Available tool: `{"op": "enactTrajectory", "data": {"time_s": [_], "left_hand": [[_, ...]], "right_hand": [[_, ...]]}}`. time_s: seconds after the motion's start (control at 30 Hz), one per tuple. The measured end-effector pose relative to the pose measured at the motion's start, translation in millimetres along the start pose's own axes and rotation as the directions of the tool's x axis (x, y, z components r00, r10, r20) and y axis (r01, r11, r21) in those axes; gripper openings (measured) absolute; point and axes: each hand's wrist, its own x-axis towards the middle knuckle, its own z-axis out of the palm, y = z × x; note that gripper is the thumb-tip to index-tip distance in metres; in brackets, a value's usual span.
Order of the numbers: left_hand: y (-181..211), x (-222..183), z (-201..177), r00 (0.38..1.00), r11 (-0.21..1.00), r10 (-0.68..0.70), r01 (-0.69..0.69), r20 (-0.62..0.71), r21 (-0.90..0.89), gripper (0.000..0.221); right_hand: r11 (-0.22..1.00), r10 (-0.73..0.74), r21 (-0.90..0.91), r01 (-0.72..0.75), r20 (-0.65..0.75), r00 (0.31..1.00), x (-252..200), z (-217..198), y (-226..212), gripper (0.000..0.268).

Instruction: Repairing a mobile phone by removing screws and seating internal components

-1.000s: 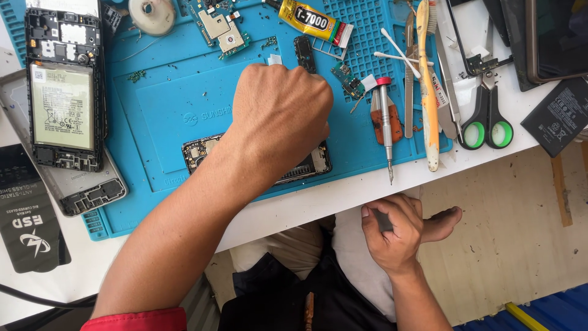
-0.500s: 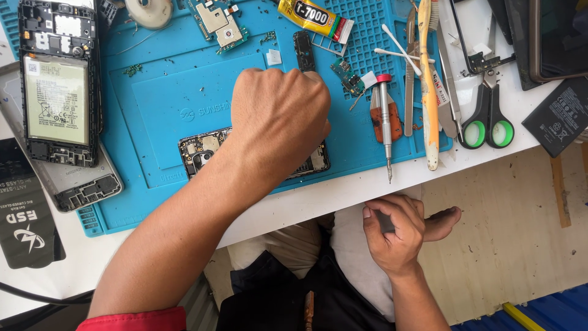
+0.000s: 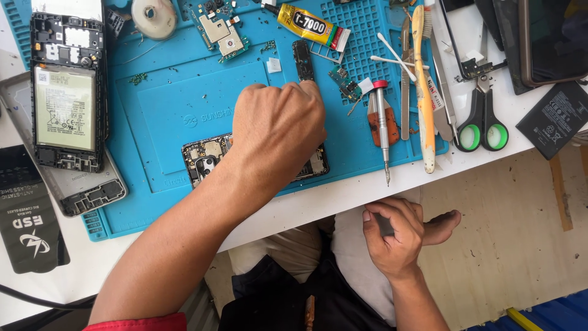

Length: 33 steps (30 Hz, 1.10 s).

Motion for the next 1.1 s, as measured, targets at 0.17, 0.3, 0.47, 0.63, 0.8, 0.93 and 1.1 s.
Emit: {"op": "enactTrajectory", "data": {"time_s": [0.17, 0.3, 0.47, 0.63, 0.8, 0.93, 1.1], "left_hand": [[-7.1, -1.7, 0.7, 0.995, 0.996, 0.088, -0.088, -0.054, -0.003, 0.019], [-10.8, -1.5, 4.1, 0.992, 0.992, 0.121, -0.123, -0.039, -0.041, 0.012], [-13.5, 0.4, 2.1, 0.993, 0.99, 0.118, -0.116, 0.028, -0.08, 0.018], [-14.0, 0.1, 5.2, 0.995, 0.99, 0.104, -0.103, 0.001, -0.093, 0.011], [-14.9, 2.5, 1.1, 0.994, 0.986, 0.076, -0.064, 0.077, -0.154, 0.011], [-15.8, 2.4, -2.6, 0.996, 0.976, 0.067, -0.051, 0.066, -0.211, 0.01], [-11.2, 7.7, -22.3, 0.947, 0.956, -0.067, 0.151, 0.314, -0.251, 0.006]], "right_hand": [[1.0, 0.007, 0.005, -0.007, -0.001, 1.0, -0.6, -1.1, 0.8, 0.006], [1.0, -0.01, 0.004, 0.01, -0.008, 1.0, -0.5, -2.1, 0.9, 0.006], [1.0, -0.01, 0.002, 0.01, -0.014, 1.0, -0.9, -2.3, 1.2, 0.006], [1.0, -0.011, 0.003, 0.011, -0.015, 1.0, -0.5, -3.2, 1.5, 0.006], [1.0, -0.007, 0.009, 0.007, -0.019, 1.0, 1.9, -4.8, 0.0, 0.006], [1.0, -0.004, -0.008, 0.004, -0.038, 0.999, 4.0, -4.8, -3.1, 0.006], [1.0, 0.004, -0.001, -0.004, -0.045, 0.999, 5.6, -4.3, -5.1, 0.006]]}}
